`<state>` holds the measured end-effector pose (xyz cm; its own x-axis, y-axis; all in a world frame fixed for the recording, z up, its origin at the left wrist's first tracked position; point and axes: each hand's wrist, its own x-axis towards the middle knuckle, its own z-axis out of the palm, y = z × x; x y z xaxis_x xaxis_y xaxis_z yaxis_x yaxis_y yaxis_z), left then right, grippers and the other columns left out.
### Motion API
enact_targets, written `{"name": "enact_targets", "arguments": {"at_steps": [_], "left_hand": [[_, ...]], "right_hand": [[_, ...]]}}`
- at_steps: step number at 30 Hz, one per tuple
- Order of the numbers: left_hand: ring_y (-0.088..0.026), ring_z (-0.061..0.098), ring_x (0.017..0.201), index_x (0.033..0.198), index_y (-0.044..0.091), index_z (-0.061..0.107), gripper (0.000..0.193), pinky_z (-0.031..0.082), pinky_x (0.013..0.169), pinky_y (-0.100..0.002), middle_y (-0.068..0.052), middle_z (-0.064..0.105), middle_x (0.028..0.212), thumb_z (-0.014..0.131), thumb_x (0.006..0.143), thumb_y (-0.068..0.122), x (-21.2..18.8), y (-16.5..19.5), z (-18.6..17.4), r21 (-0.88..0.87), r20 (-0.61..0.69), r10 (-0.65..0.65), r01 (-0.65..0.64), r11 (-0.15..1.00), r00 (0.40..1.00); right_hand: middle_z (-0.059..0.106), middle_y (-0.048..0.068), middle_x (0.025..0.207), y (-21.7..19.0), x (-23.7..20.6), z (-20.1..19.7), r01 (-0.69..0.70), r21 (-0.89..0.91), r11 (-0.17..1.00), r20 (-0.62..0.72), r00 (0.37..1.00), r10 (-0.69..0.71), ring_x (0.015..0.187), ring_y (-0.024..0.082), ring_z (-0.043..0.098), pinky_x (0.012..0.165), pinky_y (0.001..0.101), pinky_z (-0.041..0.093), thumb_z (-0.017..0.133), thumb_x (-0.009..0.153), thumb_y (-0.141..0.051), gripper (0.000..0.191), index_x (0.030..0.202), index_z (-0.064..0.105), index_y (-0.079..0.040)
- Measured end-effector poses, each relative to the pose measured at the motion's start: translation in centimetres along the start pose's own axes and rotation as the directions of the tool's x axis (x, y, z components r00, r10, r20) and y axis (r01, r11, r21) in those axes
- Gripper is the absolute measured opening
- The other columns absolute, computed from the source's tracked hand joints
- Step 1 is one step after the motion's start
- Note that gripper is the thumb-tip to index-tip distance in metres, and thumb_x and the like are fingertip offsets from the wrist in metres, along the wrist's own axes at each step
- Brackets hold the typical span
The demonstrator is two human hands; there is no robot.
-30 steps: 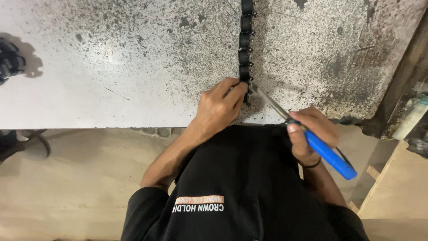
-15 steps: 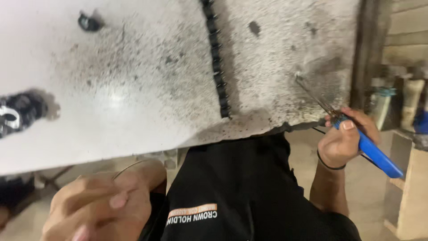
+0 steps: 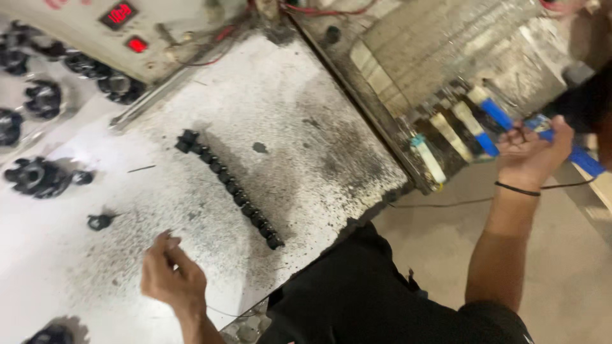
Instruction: The person arranges small black plastic rotor components in a row on a workbench and uses a soldering iron to solder each component in turn, working down the row one piece at a time. Near the end, they use a red-cabled probe tool to touch and check the soldered components.
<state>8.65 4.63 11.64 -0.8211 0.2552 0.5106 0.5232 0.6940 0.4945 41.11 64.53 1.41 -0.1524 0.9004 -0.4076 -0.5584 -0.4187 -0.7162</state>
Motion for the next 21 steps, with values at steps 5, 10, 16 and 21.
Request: {"name": "enact_targets", "arguments": {"at_steps": [5,10,16,21], "left_hand": [[-0.023,0.062,0.064,0.110,0.000,0.071,0.017,0.054,0.067,-0.035,-0.012,0.069,0.086,0.064,0.097,-0.007,-2.8,-3.3,-0.2,0.028,0.040,-0.042,0.041,0.999,0.998],[-0.027,0.066,0.077,0.105,0.004,0.072,0.018,0.053,0.067,-0.039,-0.010,0.072,0.087,0.064,0.092,-0.004,-5.1,-7.0,-1.5,0.188,-0.039,-0.213,0.216,0.958,0.976],[-0.031,0.067,0.086,0.106,0.007,0.070,0.015,0.053,0.067,-0.042,-0.010,0.068,0.093,0.064,0.092,0.005,-7.1,-10.6,1.5,0.238,-0.021,-0.191,0.191,0.952,0.981],[-0.032,0.065,0.086,0.108,0.009,0.068,0.018,0.053,0.065,-0.045,-0.010,0.063,0.092,0.067,0.090,0.006,-8.1,-11.7,1.2,0.220,-0.034,-0.203,0.206,0.954,0.979]], "right_hand": [[0.066,0.014,0.106,2.8,3.9,2.5,-0.234,-0.219,0.947,0.012,0.970,0.242,0.088,0.022,0.067,0.081,0.0337,0.056,0.069,0.103,-0.030,0.030,0.117,0.063,-0.005],[0.071,0.012,0.107,10.0,-5.4,8.0,0.362,-0.610,0.705,0.450,0.890,-0.067,0.092,0.018,0.071,0.083,0.0293,0.058,0.066,0.112,-0.022,0.024,0.125,0.068,-0.001],[0.077,0.010,0.111,20.4,-20.9,24.6,0.953,-0.074,0.295,0.984,0.021,0.179,0.104,0.022,0.072,0.089,0.0327,0.058,0.074,0.100,-0.012,0.015,0.113,0.077,-0.005],[0.070,0.006,0.120,31.3,-31.3,36.1,0.891,0.422,0.167,0.781,-0.451,0.433,0.120,0.025,0.061,0.096,0.0435,0.046,0.071,0.087,-0.019,0.030,0.116,0.075,-0.012]]}}
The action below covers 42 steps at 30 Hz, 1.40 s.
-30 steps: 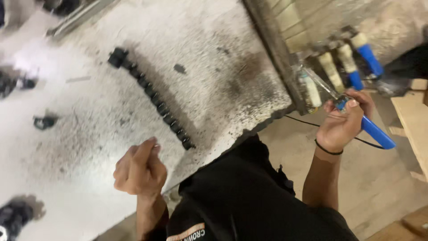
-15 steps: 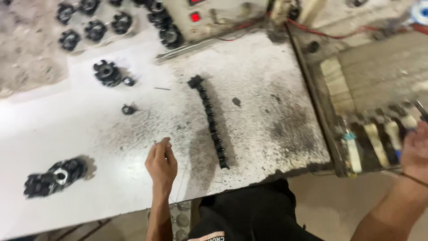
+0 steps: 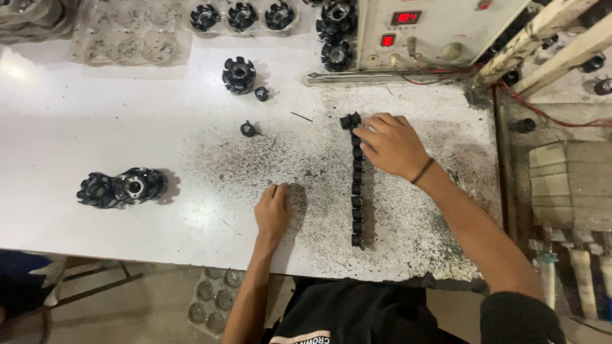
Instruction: The person arranges small black plastic rotor components in a row on a workbench and uses a soldering iron to solder each component in turn, working down the row one piece at a time. Near the end, they use a red-cabled probe tool to touch and check the soldered components.
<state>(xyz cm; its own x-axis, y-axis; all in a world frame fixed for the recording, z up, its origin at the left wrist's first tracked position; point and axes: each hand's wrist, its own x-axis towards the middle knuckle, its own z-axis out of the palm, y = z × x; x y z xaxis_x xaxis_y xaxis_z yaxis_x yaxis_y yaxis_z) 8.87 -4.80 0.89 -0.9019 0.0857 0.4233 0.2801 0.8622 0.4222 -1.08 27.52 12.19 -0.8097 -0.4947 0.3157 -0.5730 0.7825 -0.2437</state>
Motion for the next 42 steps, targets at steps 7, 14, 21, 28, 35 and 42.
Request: {"name": "enact_targets", "arguments": {"at_steps": [7,14,21,28,35,42], "left_hand": [[-0.030,0.066,0.084,0.106,0.007,0.067,0.022,0.053,0.063,-0.043,-0.010,0.063,0.090,0.066,0.085,0.004,0.5,-1.3,-0.8,-0.044,-0.031,0.006,-0.008,0.999,0.999],[-0.025,0.067,0.081,0.106,0.005,0.067,0.019,0.056,0.062,-0.038,-0.008,0.066,0.092,0.062,0.088,0.002,1.2,-3.0,0.4,-0.059,0.073,-0.032,0.036,0.998,0.997],[-0.031,0.067,0.093,0.105,0.008,0.064,0.028,0.056,0.066,-0.044,-0.010,0.064,0.094,0.067,0.077,0.004,1.3,-2.9,-0.3,-0.032,0.073,-0.045,0.047,0.998,0.996],[-0.033,0.066,0.092,0.102,0.006,0.059,0.030,0.056,0.068,-0.045,-0.012,0.063,0.096,0.070,0.075,0.009,2.4,-3.1,-1.9,-0.080,0.100,-0.053,0.061,0.995,0.994],[-0.034,0.067,0.091,0.105,0.004,0.057,0.036,0.056,0.067,-0.048,-0.014,0.064,0.095,0.073,0.075,0.015,2.1,-3.7,-2.4,-0.054,0.143,-0.109,0.118,0.992,0.984],[-0.027,0.070,0.087,0.110,0.006,0.060,0.011,0.060,0.072,-0.041,-0.012,0.066,0.096,0.057,0.101,0.012,1.8,-3.6,-1.6,0.002,0.300,-0.206,0.216,0.976,0.931]], "right_hand": [[0.070,0.006,0.105,0.3,9.3,7.6,0.110,-0.351,0.930,0.421,0.906,0.052,0.111,0.026,0.064,0.116,0.0624,0.029,0.067,0.085,-0.014,0.020,0.100,0.077,-0.019],[0.067,0.013,0.105,0.5,11.8,10.5,-0.048,-0.042,0.998,0.384,0.921,0.061,0.104,0.033,0.065,0.100,0.0525,0.046,0.068,0.096,-0.023,0.019,0.109,0.072,-0.010],[0.042,0.029,0.147,-4.0,18.2,14.8,0.011,0.161,0.987,0.127,0.991,-0.032,0.132,0.048,0.043,0.103,0.0607,0.037,0.062,0.099,-0.052,0.072,0.150,0.046,-0.004],[0.034,0.035,0.149,-11.2,25.0,17.8,0.208,0.106,0.972,0.070,0.974,-0.216,0.134,0.051,0.033,0.108,0.0616,0.030,0.058,0.091,-0.074,0.086,0.152,0.051,-0.013],[0.064,0.014,0.111,-16.0,22.9,18.4,0.455,-0.090,0.886,0.121,0.888,-0.444,0.102,0.032,0.061,0.078,0.0502,0.051,0.055,0.100,-0.063,0.053,0.120,0.070,-0.016],[0.069,0.005,0.073,-9.4,21.2,14.2,0.312,-0.013,0.950,0.210,0.930,-0.302,0.058,0.023,0.066,0.051,0.0375,0.051,0.058,0.105,-0.057,0.047,0.093,0.067,-0.013]]}}
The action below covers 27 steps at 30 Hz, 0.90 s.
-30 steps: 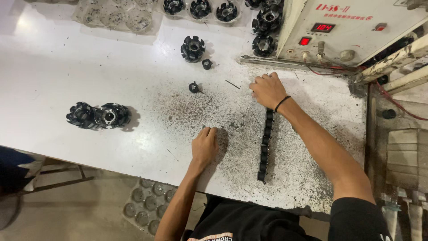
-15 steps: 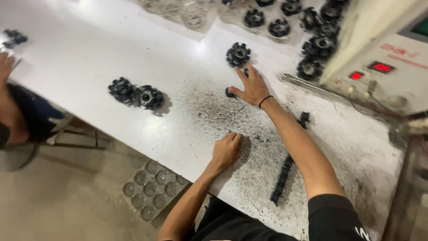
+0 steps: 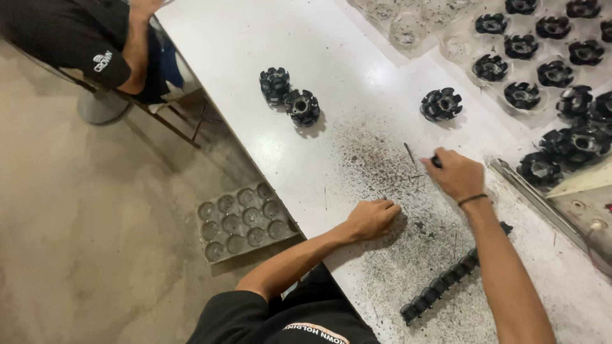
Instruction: The person arranges small black plastic rotor components in a row on a workbench and uses a soldering iron to solder each component in turn, working down the row one piece at a time. Near the end, they use a red-cabled probe tool to touch and check the soldered components.
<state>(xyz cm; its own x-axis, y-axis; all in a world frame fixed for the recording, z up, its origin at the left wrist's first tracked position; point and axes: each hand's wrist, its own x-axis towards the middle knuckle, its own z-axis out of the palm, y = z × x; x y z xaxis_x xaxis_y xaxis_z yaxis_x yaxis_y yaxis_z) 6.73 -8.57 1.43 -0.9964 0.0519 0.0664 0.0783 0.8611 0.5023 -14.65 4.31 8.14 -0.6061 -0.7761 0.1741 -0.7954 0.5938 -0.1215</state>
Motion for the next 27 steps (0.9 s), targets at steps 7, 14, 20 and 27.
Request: {"name": "enact_targets", "arguments": {"at_steps": [7,14,20,27], "left_hand": [[-0.036,0.067,0.085,0.121,0.003,0.062,0.027,0.054,0.067,-0.047,-0.016,0.067,0.095,0.058,0.095,0.008,-0.6,0.8,0.0,-0.139,-0.301,0.076,-0.122,0.983,0.951],[-0.033,0.065,0.086,0.099,0.007,0.065,0.015,0.052,0.071,-0.043,-0.011,0.067,0.097,0.057,0.091,-0.002,3.5,8.5,-4.3,-0.142,-0.613,0.152,-0.297,0.944,0.775],[-0.020,0.061,0.070,0.091,-0.004,0.073,0.015,0.046,0.057,-0.032,-0.015,0.069,0.088,0.059,0.090,-0.008,9.9,16.9,-13.4,0.079,-0.859,0.379,-0.642,0.763,0.345],[-0.024,0.066,0.091,0.104,0.006,0.071,0.017,0.055,0.073,-0.035,-0.008,0.069,0.100,0.061,0.094,-0.004,18.4,20.9,-10.9,0.034,-0.647,0.477,-0.602,0.797,0.595]], "right_hand": [[0.069,0.007,0.073,8.7,-22.7,-3.9,-0.504,-0.207,0.838,-0.246,0.856,0.454,0.069,0.028,0.067,0.058,0.0437,0.049,0.068,0.107,-0.054,0.040,0.096,0.068,-0.015],[0.065,0.010,0.095,6.3,-36.0,-1.8,-0.537,-0.297,0.790,-0.347,0.831,0.434,0.087,0.026,0.061,0.064,0.0412,0.051,0.067,0.099,-0.051,0.047,0.126,0.072,-0.012],[0.063,0.009,0.108,4.6,-37.5,-2.4,-0.559,-0.290,0.777,-0.267,0.827,0.495,0.104,0.028,0.058,0.098,0.0528,0.043,0.066,0.101,-0.039,0.049,0.145,0.063,-0.016],[0.067,0.006,0.116,3.0,-37.7,-4.0,-0.478,-0.413,0.776,-0.205,0.878,0.432,0.115,0.023,0.059,0.113,0.0565,0.032,0.074,0.089,-0.025,0.047,0.134,0.066,-0.014]]}}
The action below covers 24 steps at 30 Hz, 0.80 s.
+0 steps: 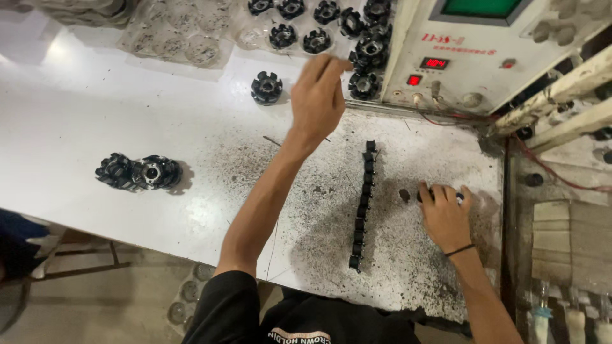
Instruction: The person arranges small black plastic rotor components in a row on a workbench and uses a soldering iron to solder each component in turn, working down the row one piece at a time. Near the end, they use a red-cabled probe tool to touch and check the soldered components.
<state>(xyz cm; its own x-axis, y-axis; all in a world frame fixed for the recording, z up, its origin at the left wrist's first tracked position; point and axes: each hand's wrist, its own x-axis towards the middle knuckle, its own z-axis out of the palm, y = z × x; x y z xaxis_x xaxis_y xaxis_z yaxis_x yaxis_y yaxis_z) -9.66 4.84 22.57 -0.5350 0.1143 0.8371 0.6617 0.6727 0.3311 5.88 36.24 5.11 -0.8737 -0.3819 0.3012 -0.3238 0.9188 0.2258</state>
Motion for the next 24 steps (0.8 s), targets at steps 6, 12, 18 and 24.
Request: {"name": "enact_targets", "arguments": {"at_steps": [6,12,18,24], "left_hand": [[-0.035,0.062,0.102,0.115,0.005,0.074,0.031,0.050,0.094,-0.048,-0.012,0.073,0.108,0.070,0.086,0.015,-13.2,-3.0,10.1,-0.083,0.557,-0.256,0.360,0.929,0.790],[-0.041,0.061,0.109,0.118,0.004,0.074,0.037,0.048,0.098,-0.049,-0.018,0.072,0.115,0.072,0.086,0.023,-15.7,-5.1,13.4,-0.119,0.658,-0.200,0.362,0.924,0.726],[-0.038,0.065,0.108,0.118,0.009,0.075,0.032,0.052,0.099,-0.046,-0.017,0.073,0.112,0.070,0.089,0.023,-16.0,-6.1,13.8,-0.151,0.718,-0.184,0.409,0.900,0.671],[-0.038,0.063,0.110,0.133,0.005,0.065,0.051,0.051,0.098,-0.045,-0.019,0.067,0.118,0.074,0.087,0.024,-15.2,-7.1,12.7,-0.216,0.781,-0.071,0.374,0.902,0.621]], "right_hand": [[0.066,0.008,0.105,-2.7,-2.7,-2.0,-0.079,0.182,0.980,-0.053,0.995,0.090,0.105,0.024,0.057,0.110,0.0581,0.030,0.073,0.097,-0.033,0.036,0.124,0.073,-0.010],[0.069,0.006,0.103,-3.0,-3.0,-2.7,-0.103,0.103,0.989,0.170,0.982,0.084,0.106,0.022,0.059,0.111,0.0550,0.028,0.067,0.093,-0.028,0.037,0.126,0.071,-0.010],[0.077,0.008,0.092,-3.5,-1.7,-2.4,-0.295,0.347,0.890,0.466,0.878,0.109,0.092,0.022,0.068,0.112,0.0488,0.028,0.059,0.099,-0.018,0.023,0.112,0.076,-0.009],[0.077,0.007,0.087,-4.2,-0.4,-2.6,-0.313,0.315,0.896,0.390,0.903,0.179,0.089,0.022,0.069,0.109,0.0462,0.031,0.059,0.097,-0.022,0.023,0.091,0.079,-0.011]]}}
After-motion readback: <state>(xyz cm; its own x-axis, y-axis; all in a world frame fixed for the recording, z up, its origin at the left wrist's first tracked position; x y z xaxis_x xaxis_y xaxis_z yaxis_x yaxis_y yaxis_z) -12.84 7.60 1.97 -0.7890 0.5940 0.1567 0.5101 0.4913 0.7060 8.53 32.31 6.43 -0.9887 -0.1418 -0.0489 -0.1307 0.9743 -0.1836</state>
